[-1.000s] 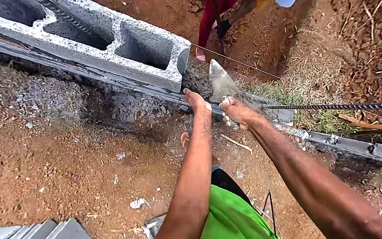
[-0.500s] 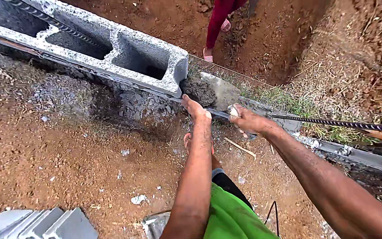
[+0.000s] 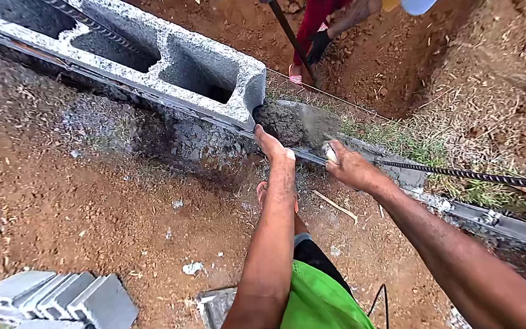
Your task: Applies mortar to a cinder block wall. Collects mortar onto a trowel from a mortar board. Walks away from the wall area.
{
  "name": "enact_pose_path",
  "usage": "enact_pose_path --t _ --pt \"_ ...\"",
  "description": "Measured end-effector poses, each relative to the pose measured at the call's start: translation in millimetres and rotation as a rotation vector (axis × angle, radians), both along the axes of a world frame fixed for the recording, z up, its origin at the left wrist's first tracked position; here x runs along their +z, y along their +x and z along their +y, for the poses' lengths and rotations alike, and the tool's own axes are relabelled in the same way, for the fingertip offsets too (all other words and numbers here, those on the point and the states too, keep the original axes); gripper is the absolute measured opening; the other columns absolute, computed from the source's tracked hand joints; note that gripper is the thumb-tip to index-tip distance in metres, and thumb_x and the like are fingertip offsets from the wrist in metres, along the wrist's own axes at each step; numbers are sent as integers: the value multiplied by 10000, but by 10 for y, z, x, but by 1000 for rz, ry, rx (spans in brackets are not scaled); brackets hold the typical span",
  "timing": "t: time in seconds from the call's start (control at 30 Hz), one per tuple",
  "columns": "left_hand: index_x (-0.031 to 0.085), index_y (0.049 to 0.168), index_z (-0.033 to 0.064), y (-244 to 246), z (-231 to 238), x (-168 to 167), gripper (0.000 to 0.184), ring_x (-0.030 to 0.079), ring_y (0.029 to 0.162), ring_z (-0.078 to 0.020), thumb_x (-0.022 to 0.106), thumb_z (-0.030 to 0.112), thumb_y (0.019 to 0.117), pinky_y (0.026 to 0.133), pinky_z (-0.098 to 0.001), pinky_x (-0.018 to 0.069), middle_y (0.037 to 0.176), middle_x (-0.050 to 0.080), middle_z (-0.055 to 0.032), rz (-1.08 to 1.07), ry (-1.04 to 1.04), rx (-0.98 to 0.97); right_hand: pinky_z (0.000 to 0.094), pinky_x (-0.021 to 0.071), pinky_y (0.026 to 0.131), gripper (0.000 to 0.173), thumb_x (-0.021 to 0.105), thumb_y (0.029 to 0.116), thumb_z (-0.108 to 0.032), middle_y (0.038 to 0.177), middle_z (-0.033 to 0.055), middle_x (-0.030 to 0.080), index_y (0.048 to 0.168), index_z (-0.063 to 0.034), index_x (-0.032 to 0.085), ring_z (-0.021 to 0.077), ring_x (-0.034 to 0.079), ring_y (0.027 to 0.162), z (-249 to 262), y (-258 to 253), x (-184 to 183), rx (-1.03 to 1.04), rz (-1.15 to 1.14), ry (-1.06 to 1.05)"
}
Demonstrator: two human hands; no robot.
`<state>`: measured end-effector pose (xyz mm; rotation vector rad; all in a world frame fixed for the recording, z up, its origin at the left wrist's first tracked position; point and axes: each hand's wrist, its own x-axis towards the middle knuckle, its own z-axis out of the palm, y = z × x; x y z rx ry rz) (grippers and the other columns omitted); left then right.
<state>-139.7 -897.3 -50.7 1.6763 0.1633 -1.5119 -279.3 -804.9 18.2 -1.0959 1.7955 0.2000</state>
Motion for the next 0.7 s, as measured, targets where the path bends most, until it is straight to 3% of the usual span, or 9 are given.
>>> enact_pose_path --t 0.1,0.3,0.37,0.5,0.7 --pt "263 1619 265 24 -13 -7 668 294 1523 -314 370 602 1053 1139 -719 299 1666 290 -76 -3 -12 -22 621 546 790 565 588 1041 -202 993 264 671 1544 -95 355 430 684 881 54 -46 -16 29 0 -23" --pt "330 1594 253 40 91 -83 615 368 1490 -268 372 566 1066 1153 -630 361 1626 372 -63 25 -129 -8 614 528 855 551 562 1048 -220 1007 260 671 1538 -77 356 430 678 943 209 -79 65 57 6 -13" --pt "360 1576 253 56 109 -90 609 393 1471 -276 387 572 1057 1127 -645 382 1606 400 -68 40 -135 7 606 528 841 530 554 1050 -219 992 252 667 1526 -79 370 420 675 924 173 -86 34 48 -6 -21" --pt "310 1599 300 31 67 -22 650 310 1516 -302 378 621 1038 1125 -719 312 1652 325 -52 30 -67 -9 623 537 821 543 575 1042 -206 994 264 675 1530 -91 365 436 684 914 35 -23 -37 48 17 -13" --pt "322 1604 257 65 156 -120 679 341 1504 -250 412 617 1036 1177 -624 325 1644 347 -46 -9 -128 -46 603 531 883 545 512 1056 -232 1030 257 679 1541 -55 339 432 687 975 355 66 67 116 62 -16"
